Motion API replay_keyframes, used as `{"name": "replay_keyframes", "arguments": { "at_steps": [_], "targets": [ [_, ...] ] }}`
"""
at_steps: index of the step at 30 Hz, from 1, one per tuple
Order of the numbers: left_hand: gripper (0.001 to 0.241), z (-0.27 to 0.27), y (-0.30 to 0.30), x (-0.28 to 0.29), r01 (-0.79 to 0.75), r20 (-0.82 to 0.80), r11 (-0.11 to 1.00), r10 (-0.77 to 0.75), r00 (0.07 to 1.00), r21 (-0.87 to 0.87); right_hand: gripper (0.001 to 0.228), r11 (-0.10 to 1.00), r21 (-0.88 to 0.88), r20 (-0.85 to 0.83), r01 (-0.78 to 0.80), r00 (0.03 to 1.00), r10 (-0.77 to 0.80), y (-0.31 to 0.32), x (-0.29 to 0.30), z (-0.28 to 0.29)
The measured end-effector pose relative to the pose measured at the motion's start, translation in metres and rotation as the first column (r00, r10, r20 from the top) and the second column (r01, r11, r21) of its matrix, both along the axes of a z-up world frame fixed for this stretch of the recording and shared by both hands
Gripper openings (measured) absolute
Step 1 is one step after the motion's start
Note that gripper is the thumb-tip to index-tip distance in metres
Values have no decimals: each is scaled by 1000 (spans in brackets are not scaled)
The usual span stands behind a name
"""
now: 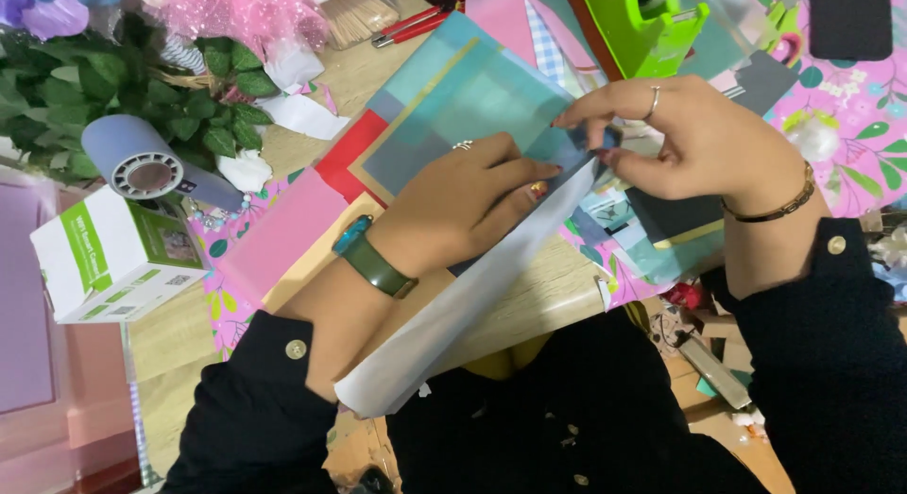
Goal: The person is wrapping a rectangular gift box with multi-colored paper. They use a tape dispenser to apply adhesive tape to secure the paper around the box, folding the edges and smoothing the surface. The person handles the box and tape repeatedly to complete the wrapping.
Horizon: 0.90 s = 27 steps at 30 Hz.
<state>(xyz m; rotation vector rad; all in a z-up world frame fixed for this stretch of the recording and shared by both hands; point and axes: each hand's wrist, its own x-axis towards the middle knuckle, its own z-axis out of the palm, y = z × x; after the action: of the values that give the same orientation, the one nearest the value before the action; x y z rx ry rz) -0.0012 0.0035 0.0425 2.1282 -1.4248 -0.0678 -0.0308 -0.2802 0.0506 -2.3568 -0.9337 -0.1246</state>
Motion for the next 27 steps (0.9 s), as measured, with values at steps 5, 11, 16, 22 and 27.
{"name": "replay_keyframes", "arguments": {
  "at_steps": [5, 11, 16, 22, 27],
  "targets": [
    [60, 31, -8, -1, 0, -259, 988, 40, 965, 154, 44, 994, -87, -25, -69, 997, 67, -3, -4, 8],
    [31, 2, -44, 6, -238, 3, 964, 239, 971, 119, 36, 986, -167, 48, 9, 999, -1, 1, -9, 5],
    [11, -3, -51, 9, -227, -93, 969, 236, 967, 101, 31, 991, -126, 215, 54, 976, -26, -8, -18, -10],
    [18, -7, -51, 15, -236, -185, 940, 285, 940, 248, 18, 960, 247, 377, 132, 900, -221, -4, -30, -47],
    [18, -9, -51, 20, -189, -234, 949, 250, 939, 253, 14, 902, 432, 480, -5, 848, -225, 6, -30, -69]
  ]
}}
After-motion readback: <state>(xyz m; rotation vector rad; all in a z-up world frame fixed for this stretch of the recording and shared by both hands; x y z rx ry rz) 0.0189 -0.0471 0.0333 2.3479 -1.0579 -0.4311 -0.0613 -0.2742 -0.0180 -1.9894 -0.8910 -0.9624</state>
